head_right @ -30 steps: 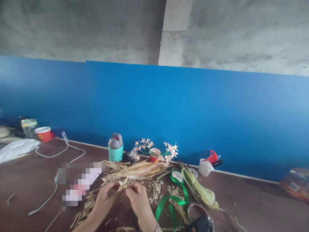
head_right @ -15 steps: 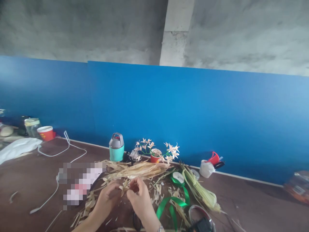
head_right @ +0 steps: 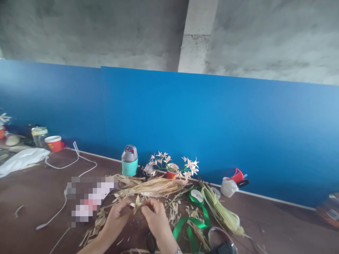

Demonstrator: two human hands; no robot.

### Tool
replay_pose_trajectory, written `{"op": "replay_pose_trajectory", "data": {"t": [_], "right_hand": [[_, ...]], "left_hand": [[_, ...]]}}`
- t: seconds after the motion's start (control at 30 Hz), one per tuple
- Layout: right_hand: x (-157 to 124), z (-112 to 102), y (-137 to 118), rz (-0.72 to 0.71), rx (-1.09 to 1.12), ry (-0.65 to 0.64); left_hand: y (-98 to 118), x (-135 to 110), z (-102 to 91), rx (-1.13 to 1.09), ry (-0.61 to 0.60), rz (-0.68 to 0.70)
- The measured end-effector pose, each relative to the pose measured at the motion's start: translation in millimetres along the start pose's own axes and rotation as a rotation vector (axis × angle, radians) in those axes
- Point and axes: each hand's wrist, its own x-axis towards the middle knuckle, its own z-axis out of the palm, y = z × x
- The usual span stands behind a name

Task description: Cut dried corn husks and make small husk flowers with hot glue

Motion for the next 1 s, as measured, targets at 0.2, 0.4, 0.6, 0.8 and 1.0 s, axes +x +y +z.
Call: {"op": "replay_pose_trajectory", "data": {"t": [0.2, 0.4, 0.6, 0.8, 1.0], "right_hand": [[-0.4, 2.2, -0.2, 0.119, 0.144, -0.027], [0.2, 3.1, 1.4, 0.227, 0.218, -0.077], [-5.0, 3.7, -5.5, 0.225, 0.259, -0.088], [-9.5, 2.9, -14.4, 0.148, 0.249, -0.086], [-9.8, 5.6, -15.4, 0.177, 0.300, -0.074]], "left_hand": [[1.3, -3.2, 4.2, -0.230, -0.002, -0.233], [5.4, -4.3, 7.9, -0.563, 0.039, -0.421], [5.4, -3.9, 7.9, -0.797, -0.011, -0.522], [12.5, -3.9, 5.9, -0.799, -0.041, -0.472], [22.3, -4.2, 4.3, -0.824, -0.065, -0.525]]}}
